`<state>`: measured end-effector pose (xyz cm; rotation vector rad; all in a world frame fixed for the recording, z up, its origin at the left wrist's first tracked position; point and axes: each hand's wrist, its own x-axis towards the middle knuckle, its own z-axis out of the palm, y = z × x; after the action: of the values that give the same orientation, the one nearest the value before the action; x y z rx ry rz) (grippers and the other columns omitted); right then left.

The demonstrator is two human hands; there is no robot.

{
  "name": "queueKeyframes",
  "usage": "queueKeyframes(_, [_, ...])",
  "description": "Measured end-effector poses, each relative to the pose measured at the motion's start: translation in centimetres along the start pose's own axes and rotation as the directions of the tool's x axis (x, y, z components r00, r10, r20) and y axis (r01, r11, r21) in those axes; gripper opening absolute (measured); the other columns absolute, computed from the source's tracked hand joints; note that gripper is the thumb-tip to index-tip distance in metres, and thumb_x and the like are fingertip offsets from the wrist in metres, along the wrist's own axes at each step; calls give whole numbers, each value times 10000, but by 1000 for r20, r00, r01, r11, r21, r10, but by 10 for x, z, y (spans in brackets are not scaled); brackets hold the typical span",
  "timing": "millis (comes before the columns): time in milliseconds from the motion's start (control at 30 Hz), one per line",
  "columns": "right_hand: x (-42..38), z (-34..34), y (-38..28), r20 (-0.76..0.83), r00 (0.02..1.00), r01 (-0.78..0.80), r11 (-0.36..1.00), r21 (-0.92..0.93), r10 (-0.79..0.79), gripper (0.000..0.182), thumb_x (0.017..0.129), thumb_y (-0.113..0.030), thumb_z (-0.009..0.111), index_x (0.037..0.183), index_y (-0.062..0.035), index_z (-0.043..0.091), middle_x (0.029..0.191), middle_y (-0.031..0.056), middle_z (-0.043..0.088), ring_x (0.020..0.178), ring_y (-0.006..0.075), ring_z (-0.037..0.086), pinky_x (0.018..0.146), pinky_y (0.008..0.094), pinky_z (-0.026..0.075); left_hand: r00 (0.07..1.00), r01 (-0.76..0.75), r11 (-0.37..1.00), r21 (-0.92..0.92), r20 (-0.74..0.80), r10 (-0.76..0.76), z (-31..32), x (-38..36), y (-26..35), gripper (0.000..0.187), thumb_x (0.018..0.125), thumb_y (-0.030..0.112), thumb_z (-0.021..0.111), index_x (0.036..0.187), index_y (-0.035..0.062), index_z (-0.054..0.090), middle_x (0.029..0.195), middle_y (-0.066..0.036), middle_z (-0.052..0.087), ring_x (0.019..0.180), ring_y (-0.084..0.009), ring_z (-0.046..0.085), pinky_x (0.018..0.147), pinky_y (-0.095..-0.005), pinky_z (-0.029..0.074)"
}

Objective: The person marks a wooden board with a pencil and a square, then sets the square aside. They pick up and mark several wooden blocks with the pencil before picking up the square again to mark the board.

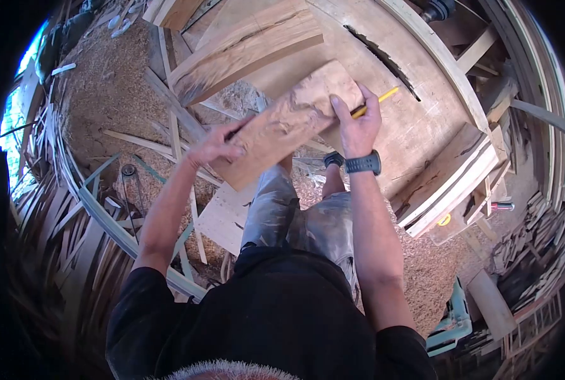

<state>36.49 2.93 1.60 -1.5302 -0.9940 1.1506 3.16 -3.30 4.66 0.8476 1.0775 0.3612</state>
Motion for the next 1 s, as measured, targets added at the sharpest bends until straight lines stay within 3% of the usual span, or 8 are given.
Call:
queueKeyframes(200, [30,31,12,-127,991,-31,999,23,34,544,776,-191,924,1167,39,624,1073,134,686,977,167,646,886,303,536,994,-4,997,73,110,-4,-62,37,27,1013,739,366,817,1563,-33,386,1490,-128,536,1358,-204,497,1174,-335,332])
queueKeyframes(267, [35,33,20,-154,988,19,1000,-11,-21,556,801,-236,910,1195,37,629,1013,94,704,835,111,651,696,233,534,995,13,996,83,102,-21,-63,40,33,976,747,362,797,1556,-20,407,1476,-134,547,1359,-221,497,1174,-343,325])
queueKeyframes(367, [29,36,-9,-63,973,-219,974,55,222,561,797,-295,907,1174,26,644,955,75,710,744,90,634,595,226,500,996,10,997,79,83,-16,-60,42,16,927,776,360,776,1549,-13,425,1477,-148,546,1369,-235,491,1177,-346,319])
queueKeyframes(500, [33,33,-11,-63,972,-226,974,0,226,546,801,-322,898,1158,17,661,907,56,709,674,73,606,527,222,460,999,12,990,141,-42,-7,-59,36,14,812,870,382,713,1529,-17,455,1499,-159,532,1379,-244,489,1182,-362,323])
queueKeyframes(667, [41,21,-2,3,990,-135,974,-182,138,476,802,-268,902,1094,36,681,954,134,726,854,130,676,763,266,556,930,-45,996,79,-362,71,-43,-10,-46,779,974,477,619,1564,15,407,1560,-176,476,1443,-258,444,1193,-363,319])
queueKeyframes(733, [51,16,13,46,997,-47,989,-139,54,472,806,-245,899,1110,39,677,998,143,727,906,141,678,820,284,553,708,-315,861,-398,-703,-66,-7,-19,-78,800,1004,485,575,1621,58,299,1603,-161,414,1465,-251,409,1206,-371,299])
queueKeyframes(833, [48,19,16,80,996,-32,999,-5,32,471,816,-200,891,1149,46,667,1082,153,721,982,152,676,882,300,550,765,-438,716,-544,-644,-22,31,-6,-95,819,1025,485,545,1655,103,189,1623,-144,374,1483,-248,379,1214,-380,290])
queueKeyframes(1000, [39,25,-1,106,991,-98,990,99,87,462,841,-133,868,1201,58,652,1110,135,716,991,149,668,903,287,539,618,-590,626,-511,-784,-58,40,9,-80,786,1040,410,540,1655,104,159,1579,-138,423,1423,-259,453,1187,-395,339])
